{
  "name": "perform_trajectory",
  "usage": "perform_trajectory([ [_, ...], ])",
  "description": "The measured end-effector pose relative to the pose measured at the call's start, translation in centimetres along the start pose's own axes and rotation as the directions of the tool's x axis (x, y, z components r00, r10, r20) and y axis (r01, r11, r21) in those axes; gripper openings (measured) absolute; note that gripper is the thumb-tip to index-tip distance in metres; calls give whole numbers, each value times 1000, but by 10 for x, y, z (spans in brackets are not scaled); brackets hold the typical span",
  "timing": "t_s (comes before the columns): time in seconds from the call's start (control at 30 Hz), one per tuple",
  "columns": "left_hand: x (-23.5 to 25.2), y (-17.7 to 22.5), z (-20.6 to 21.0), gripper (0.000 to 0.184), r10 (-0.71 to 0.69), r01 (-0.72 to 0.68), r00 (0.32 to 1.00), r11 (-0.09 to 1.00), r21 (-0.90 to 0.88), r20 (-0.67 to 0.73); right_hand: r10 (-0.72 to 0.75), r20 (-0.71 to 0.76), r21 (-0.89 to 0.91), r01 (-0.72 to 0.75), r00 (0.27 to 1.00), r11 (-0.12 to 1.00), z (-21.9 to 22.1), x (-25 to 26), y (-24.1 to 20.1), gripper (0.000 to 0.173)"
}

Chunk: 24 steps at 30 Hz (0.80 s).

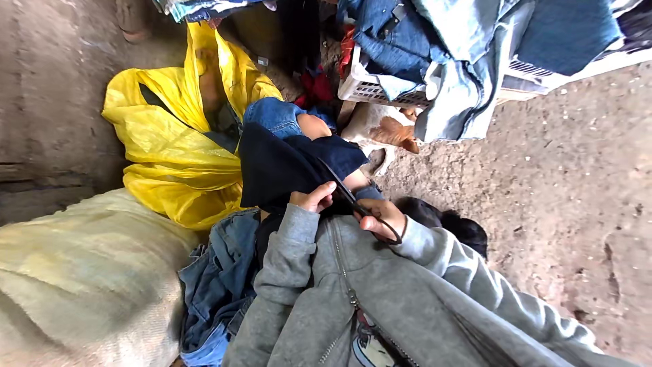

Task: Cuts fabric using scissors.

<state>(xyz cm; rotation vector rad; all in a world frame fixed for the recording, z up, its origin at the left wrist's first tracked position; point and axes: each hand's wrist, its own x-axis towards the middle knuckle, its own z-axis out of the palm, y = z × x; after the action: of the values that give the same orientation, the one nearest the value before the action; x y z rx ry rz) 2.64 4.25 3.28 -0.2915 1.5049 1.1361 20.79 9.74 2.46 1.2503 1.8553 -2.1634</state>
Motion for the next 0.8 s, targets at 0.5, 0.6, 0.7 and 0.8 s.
perform_trajectory([
  [0.5,-6,1,4,18,91,-90,996,994,61,-6,9,56,-42,-7,998,999,0,-4,-8,84],
  [0.6,-8,4,5,17,63,-62,998,997,36,-28,-21,14,-1,21,1000,1000,2,-1,-2,75],
  [0.7,-6,5,6,18,21,-24,998,999,-46,-63,-81,-45,-19,80,996,997,5,-3,2,63],
  [0.8,-3,3,4,22,-32,24,998,993,-116,-60,-141,-86,-124,130,986,984,5,-10,6,56],
])
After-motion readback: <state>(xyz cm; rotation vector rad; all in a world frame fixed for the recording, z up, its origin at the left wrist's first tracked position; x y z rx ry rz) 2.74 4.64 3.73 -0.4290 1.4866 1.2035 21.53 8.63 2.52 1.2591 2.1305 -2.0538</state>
